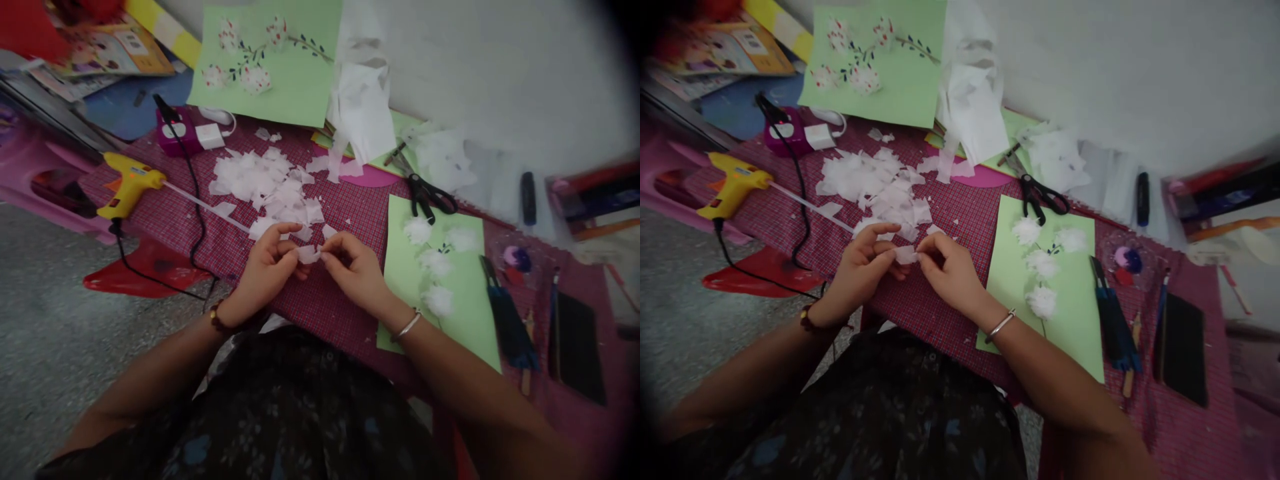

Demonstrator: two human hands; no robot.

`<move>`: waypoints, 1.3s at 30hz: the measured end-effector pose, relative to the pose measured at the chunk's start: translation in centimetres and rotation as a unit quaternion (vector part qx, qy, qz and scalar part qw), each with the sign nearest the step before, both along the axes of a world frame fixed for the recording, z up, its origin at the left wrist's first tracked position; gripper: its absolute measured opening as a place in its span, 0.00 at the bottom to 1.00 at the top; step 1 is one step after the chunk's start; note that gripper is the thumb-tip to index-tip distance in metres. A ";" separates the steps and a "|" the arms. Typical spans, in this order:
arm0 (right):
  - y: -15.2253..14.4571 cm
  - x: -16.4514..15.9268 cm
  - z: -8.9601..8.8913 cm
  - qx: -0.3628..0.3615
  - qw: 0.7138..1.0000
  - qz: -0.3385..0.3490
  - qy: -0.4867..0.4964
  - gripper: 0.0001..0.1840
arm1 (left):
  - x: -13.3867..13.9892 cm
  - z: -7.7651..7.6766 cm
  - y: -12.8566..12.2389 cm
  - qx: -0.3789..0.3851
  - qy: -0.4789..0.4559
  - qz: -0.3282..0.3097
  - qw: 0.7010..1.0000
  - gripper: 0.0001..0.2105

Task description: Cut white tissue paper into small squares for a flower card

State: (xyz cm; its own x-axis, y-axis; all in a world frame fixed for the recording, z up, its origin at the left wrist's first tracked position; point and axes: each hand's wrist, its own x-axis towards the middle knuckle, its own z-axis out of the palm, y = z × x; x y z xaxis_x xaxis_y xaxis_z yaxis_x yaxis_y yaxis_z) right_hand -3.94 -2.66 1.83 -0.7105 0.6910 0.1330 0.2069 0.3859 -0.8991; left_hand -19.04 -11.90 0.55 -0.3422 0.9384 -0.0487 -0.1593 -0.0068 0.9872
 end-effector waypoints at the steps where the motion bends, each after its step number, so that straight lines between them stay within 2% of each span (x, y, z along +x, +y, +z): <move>1: 0.1 0.1 0.0 -0.032 0.999 -0.011 0.006 0.01 | -0.2 0.0 0.0 0.004 -0.005 0.009 1.000 0.17; 4: 0.8 0.4 0.3 -0.100 0.993 -0.061 0.035 0.02 | -1.5 0.8 -0.4 0.023 -0.005 0.054 0.998 0.13; 6: 1.5 0.3 0.9 -0.104 0.987 -0.100 0.067 0.04 | -2.9 2.0 -0.6 0.043 0.021 0.106 0.993 0.07; 8: 2.4 -0.5 1.8 -0.080 0.986 -0.118 0.090 0.04 | -4.6 3.4 -0.4 0.070 0.073 0.160 0.982 0.07; 10: 3.5 -1.8 2.8 -0.043 0.991 -0.098 0.077 0.02 | -6.3 4.6 0.4 0.094 0.132 0.183 0.970 0.10; 12: 4.6 -3.3 3.5 0.002 0.999 -0.027 0.024 0.04 | -7.9 5.2 1.7 0.092 0.207 0.178 0.958 0.12; 14: 5.5 -4.2 3.7 0.060 0.995 0.060 -0.056 0.11 | -9.0 5.2 3.0 0.047 0.322 0.151 0.933 0.11; 15: 5.7 -4.3 3.6 0.094 0.987 0.086 -0.099 0.14 | -9.5 5.0 3.5 0.019 0.392 0.137 0.910 0.12; 18: 5.7 -3.0 2.7 0.192 0.957 0.077 -0.206 0.17 | -9.8 4.2 3.9 -0.019 0.543 0.111 0.832 0.22; 20: 5.4 -1.7 1.9 0.234 0.940 0.051 -0.242 0.14 | -9.1 3.8 3.4 -0.001 0.569 0.102 0.816 0.21; 23: 5.6 -0.6 1.1 0.245 0.937 0.038 -0.247 0.01 | -7.2 3.7 2.4 0.029 0.561 0.098 0.821 0.13; 26: 6.5 -0.5 0.5 0.170 0.963 0.028 -0.209 0.06 | -4.8 3.6 1.9 0.044 0.508 0.080 0.857 0.05; 29: 7.2 -0.6 0.4 0.053 0.986 0.012 -0.159 0.04 | -2.9 3.0 2.0 0.048 0.444 0.010 0.895 0.06; 31: 7.3 -0.5 0.7 -0.034 0.992 0.014 -0.124 0.04 | -2.2 2.4 2.4 0.044 0.439 -0.017 0.897 0.07; 34: 6.8 0.1 1.3 -0.153 0.985 0.026 -0.076 0.04 | -2.5 2.2 3.0 0.043 0.458 -0.007 0.888 0.07; 37: 6.1 0.7 2.1 -0.221 0.973 0.044 -0.045 0.05 | -3.8 3.0 3.5 0.041 0.475 0.050 0.878 0.06; 39: 5.7 1.0 2.4 -0.241 0.969 0.049 -0.037 0.05 | -4.2 3.7 3.7 0.041 0.454 0.069 0.888 0.05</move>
State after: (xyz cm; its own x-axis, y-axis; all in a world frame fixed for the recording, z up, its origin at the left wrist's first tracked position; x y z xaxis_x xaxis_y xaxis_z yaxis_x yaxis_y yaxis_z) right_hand -2.91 3.00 4.27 -0.7705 0.5897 -0.2423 0.2622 -0.0533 -0.9635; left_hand -23.23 -8.17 4.26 -0.3171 0.8726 0.3715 0.7092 -0.0419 0.7038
